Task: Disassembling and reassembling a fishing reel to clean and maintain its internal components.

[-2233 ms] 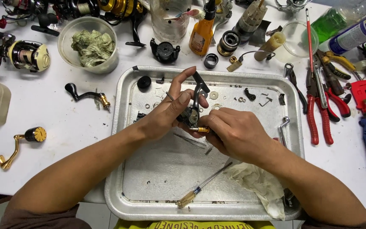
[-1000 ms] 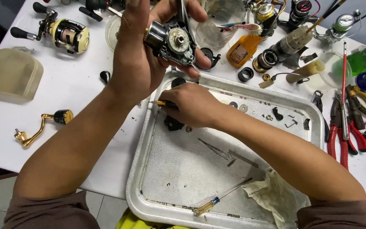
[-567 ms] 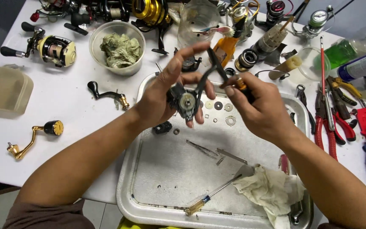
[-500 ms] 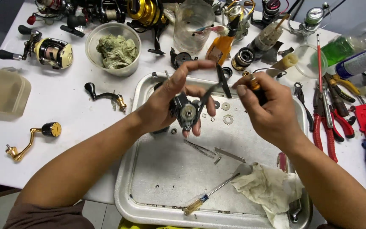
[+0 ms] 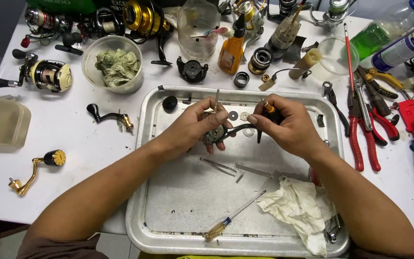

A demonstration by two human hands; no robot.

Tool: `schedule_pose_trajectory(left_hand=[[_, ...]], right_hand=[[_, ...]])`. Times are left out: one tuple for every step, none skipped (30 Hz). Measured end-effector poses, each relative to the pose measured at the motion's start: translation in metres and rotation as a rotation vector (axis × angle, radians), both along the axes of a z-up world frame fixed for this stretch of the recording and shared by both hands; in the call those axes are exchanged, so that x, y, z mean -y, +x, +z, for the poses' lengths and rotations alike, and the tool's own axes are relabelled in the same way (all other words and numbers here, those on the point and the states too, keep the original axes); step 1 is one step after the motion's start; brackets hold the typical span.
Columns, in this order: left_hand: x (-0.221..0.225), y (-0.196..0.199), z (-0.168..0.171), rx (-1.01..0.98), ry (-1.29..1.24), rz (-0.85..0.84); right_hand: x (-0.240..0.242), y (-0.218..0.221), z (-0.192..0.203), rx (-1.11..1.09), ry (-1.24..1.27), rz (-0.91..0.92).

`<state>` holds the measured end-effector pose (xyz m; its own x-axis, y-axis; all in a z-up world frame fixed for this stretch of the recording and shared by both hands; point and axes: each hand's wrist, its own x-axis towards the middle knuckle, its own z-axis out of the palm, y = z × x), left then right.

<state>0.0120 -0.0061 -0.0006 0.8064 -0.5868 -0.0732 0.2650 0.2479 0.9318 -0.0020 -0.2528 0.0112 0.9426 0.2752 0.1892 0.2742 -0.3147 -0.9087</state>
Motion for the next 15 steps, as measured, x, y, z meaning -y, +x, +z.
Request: schedule_pose_trajectory(left_hand=[[0.0,0.001,-0.005,0.001,0.002,-0.005],[0.0,0.002,-0.01,0.063,0.018,0.015],[0.0,0.003,-0.015,0.125,0.034,0.034],[0.001,0.001,-0.013,0.125,0.034,0.03],[0.003,-0.001,-0.011,0.166,0.073,0.0],[0.005,-0.004,-0.01,0.204,0.112,-0.032],[0.006,-0.008,-0.01,0.201,0.111,-0.038],[0.008,-0.011,-0.009,0.21,0.131,-0.107],[0.01,-0.015,-0.009,0.22,0.15,-0.176],[0.012,-0.017,-0.005,0.218,0.149,-0.18],[0.013,-0.019,-0.002,0.238,0.155,-0.21],[0.014,-0.021,0.002,0.256,0.164,-0.238],[0.014,-0.021,0.003,0.255,0.165,-0.24],[0.013,-0.02,0.003,0.261,0.165,-0.241],[0.013,-0.02,0.004,0.268,0.166,-0.243]], right_hand=[[0.003,0.004,-0.002,0.001,0.002,-0.005],[0.005,0.008,-0.003,0.04,-0.038,-0.038],[0.008,0.012,-0.004,0.078,-0.077,-0.071],[0.008,0.012,0.0,0.077,-0.077,-0.075],[0.008,0.013,0.003,0.065,-0.037,-0.066],[0.009,0.013,0.006,0.05,0.003,-0.057],[0.004,0.011,0.009,0.046,0.003,-0.063],[0.0,0.009,0.011,0.013,0.044,0.006],[-0.004,0.007,0.014,-0.021,0.086,0.075],[-0.003,0.006,0.01,-0.022,0.086,0.071],[-0.002,0.004,0.007,-0.039,0.058,0.131],[-0.003,0.003,0.003,-0.056,0.032,0.194],[-0.005,0.003,0.006,-0.058,0.034,0.192],[-0.007,0.003,0.009,-0.052,0.024,0.21],[-0.009,0.002,0.012,-0.047,0.014,0.228]])
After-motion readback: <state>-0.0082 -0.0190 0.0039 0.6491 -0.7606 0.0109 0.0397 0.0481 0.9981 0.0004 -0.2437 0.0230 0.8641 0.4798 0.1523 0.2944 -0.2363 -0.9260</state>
